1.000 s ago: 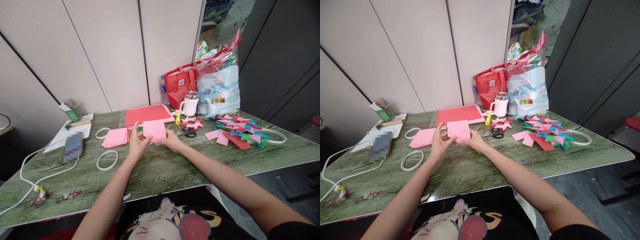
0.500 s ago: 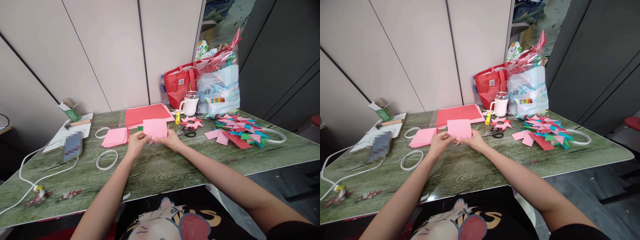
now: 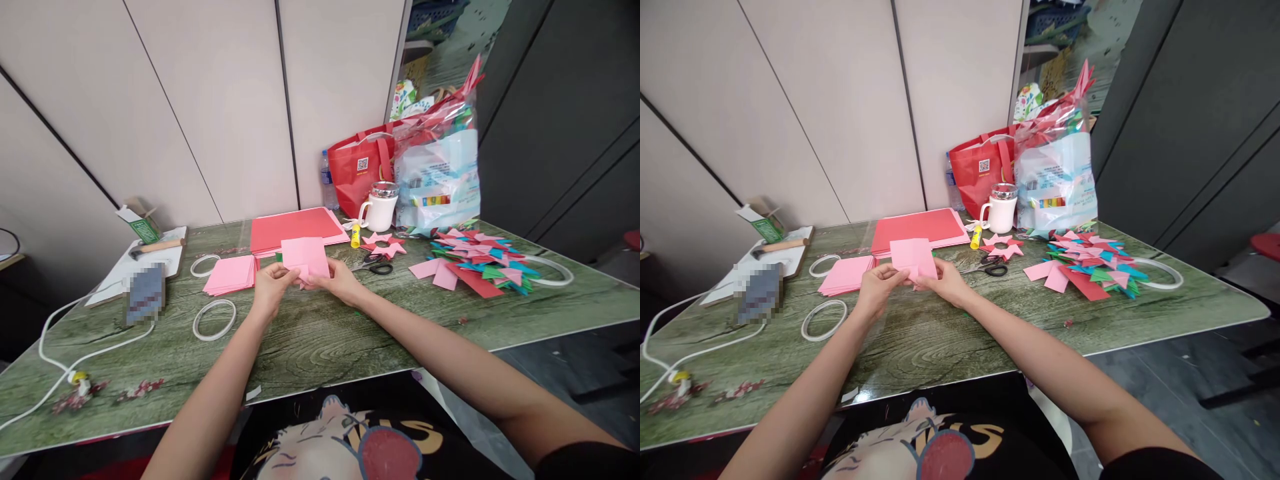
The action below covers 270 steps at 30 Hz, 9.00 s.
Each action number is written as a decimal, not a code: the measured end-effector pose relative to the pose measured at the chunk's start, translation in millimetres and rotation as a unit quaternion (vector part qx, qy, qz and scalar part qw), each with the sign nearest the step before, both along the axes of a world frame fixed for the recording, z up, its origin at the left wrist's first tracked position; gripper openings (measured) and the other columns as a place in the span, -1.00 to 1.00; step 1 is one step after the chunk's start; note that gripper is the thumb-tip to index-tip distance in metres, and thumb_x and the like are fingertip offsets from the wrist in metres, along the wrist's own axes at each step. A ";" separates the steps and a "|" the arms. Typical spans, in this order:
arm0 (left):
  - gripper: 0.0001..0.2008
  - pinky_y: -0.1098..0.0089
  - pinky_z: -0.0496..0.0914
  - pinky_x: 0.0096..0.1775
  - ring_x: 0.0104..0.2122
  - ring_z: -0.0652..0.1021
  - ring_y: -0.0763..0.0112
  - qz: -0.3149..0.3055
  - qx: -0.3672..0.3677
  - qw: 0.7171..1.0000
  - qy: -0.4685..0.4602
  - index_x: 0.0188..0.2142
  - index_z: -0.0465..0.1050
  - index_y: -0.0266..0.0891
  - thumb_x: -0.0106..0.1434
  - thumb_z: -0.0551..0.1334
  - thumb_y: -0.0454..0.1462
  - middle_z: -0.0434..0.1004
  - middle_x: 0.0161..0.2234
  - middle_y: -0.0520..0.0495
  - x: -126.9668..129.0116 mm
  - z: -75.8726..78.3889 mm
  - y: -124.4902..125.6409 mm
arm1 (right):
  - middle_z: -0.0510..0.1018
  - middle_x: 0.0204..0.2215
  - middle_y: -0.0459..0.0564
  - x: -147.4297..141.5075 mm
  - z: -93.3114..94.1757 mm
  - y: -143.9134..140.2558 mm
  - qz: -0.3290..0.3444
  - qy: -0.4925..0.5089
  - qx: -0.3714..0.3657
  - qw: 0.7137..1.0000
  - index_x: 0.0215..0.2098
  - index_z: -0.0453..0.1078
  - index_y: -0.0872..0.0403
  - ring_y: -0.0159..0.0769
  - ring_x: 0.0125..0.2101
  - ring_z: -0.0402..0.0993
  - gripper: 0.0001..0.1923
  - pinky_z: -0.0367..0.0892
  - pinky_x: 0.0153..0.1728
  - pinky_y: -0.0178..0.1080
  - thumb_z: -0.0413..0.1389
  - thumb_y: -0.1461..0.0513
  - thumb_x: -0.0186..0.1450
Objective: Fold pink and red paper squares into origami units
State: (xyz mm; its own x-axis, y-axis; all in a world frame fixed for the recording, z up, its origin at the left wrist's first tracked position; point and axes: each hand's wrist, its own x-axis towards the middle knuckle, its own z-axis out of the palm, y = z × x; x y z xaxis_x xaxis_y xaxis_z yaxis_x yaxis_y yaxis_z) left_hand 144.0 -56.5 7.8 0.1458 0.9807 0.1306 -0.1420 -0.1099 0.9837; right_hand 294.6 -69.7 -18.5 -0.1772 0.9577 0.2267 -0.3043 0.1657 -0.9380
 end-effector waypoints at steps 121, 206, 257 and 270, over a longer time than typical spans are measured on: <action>-0.66 0.34 0.46 -0.47 -0.63 0.51 0.38 0.025 -0.054 0.997 -0.052 -0.60 0.38 -0.37 -0.37 0.45 -0.27 0.51 -0.62 -0.04 3.1 -3.9 -0.5 | 0.55 -0.35 0.06 4.4 1.6 2.4 -0.120 -0.072 -0.023 0.990 -0.27 0.39 0.20 -0.27 -0.43 0.47 -0.47 0.40 -0.46 -0.28 0.31 0.18 -0.21; -0.77 0.39 0.44 -0.36 -0.35 0.50 0.38 -0.096 0.131 0.977 0.136 -0.28 0.38 -0.23 0.07 0.19 -0.19 0.46 -0.34 -0.05 10.7 -14.5 -9.9 | 0.54 -0.25 0.10 4.2 -2.9 10.7 -0.149 0.112 -0.116 0.976 -0.30 0.40 0.18 -0.21 -0.31 0.49 -0.58 0.39 -0.24 -0.19 0.29 0.14 -0.10; -0.57 0.33 0.37 -0.22 -0.33 0.51 0.35 -0.030 0.024 0.999 -0.014 -0.24 0.48 -0.29 -0.20 0.38 -0.32 0.55 -0.28 -0.13 7.5 -7.3 -5.3 | 0.47 -0.54 -0.10 9.0 5.2 4.5 -0.238 -0.198 0.111 0.944 -0.50 0.41 0.12 -0.49 -0.65 0.17 -0.71 0.10 -0.61 -0.38 0.23 0.07 -0.05; -0.60 0.40 0.36 -0.23 -0.29 0.50 0.37 -0.026 0.018 0.997 -0.067 -0.26 0.50 -0.30 -0.19 0.38 -0.35 0.55 -0.28 -0.12 9.3 -7.1 -5.1 | 0.56 -0.48 -0.01 7.0 4.4 3.5 -0.185 -0.153 0.126 0.963 -0.46 0.49 0.12 -0.29 -0.45 0.44 -0.76 0.30 -0.44 -0.30 0.26 0.14 -0.06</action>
State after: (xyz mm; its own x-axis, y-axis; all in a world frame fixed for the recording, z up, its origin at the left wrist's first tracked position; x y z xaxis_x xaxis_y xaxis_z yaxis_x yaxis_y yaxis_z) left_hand 153.3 -61.6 0.7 0.1754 0.9666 0.1869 -0.2781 -0.1334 0.9512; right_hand 301.6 -66.2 -14.1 0.0699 0.8894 0.4517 0.1028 0.4439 -0.8901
